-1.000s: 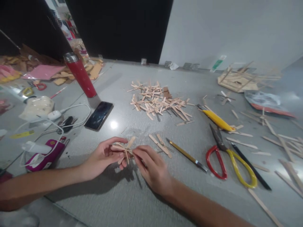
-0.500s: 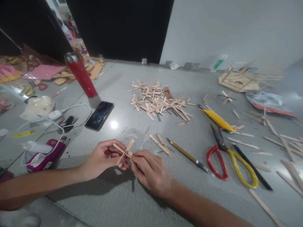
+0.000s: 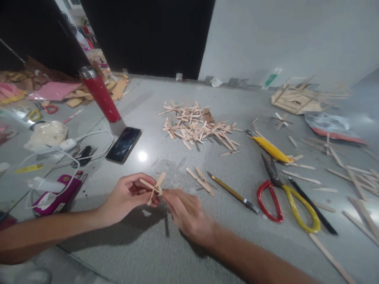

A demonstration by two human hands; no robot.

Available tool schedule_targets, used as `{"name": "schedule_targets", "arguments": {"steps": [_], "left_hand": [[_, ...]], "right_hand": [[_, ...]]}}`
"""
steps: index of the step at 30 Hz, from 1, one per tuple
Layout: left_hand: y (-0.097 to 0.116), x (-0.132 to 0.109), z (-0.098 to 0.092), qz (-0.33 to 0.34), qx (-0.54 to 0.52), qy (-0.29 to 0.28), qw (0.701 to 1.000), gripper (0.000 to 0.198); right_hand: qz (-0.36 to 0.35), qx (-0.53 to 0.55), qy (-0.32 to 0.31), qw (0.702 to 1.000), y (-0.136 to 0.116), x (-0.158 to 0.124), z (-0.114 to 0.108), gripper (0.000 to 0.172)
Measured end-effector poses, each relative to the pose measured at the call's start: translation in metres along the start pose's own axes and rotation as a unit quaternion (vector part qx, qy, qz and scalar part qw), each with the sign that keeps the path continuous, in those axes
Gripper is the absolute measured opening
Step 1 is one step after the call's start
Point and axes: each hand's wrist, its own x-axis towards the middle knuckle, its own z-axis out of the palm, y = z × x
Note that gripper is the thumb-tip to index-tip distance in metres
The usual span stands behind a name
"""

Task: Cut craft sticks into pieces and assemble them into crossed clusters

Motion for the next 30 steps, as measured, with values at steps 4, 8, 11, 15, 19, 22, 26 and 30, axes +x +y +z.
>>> {"name": "schedule_targets", "arguments": {"steps": [4,8,11,15,19,22,26,30], "left_hand": [[0.0020,-0.0022,0.0007,-0.057,-0.013,-0.021,0.998,0.036],[0.0040,-0.0036,0.0023,-0.058,-0.010,-0.016,0.998,0.039],[0.0048,-0.0044,0.0033,-0.052,0.002,-0.008,0.999,0.038],[0.0054,-0.0052,0.0048,-0.035,0.004,0.005,0.999,0.037],[0.0058,-0.0058,0.0051,0.000,0.004,0.017,1.000,0.037],[0.0053,-0.0070,0.0041,0.027,0.026,0.018,0.999,0.033],[0.0051,-0.0086,0.0042,0.039,0.054,0.025,0.997,0.033],[0.0074,-0.0085,0.0070,0.038,0.042,0.034,0.998,0.043]], "right_hand": [[0.005,0.011,0.005,1.000,0.0003,-0.0024,0.0007,0.033],[0.001,0.001,0.009,1.000,0.0011,-0.0035,0.0004,0.034],[-0.009,-0.002,0.000,1.000,0.0010,-0.0020,-0.0012,0.031],[-0.024,-0.011,-0.007,1.000,0.0013,-0.0008,-0.0030,0.030],[-0.019,-0.027,0.001,0.999,0.0029,-0.0021,-0.0012,0.025],[0.002,-0.016,0.010,1.000,0.0038,-0.0023,0.0014,0.022],[0.002,-0.006,0.014,1.000,0.0037,-0.0008,0.0026,0.023],[0.001,-0.014,0.017,1.000,0.0028,0.0000,0.0021,0.023]]}}
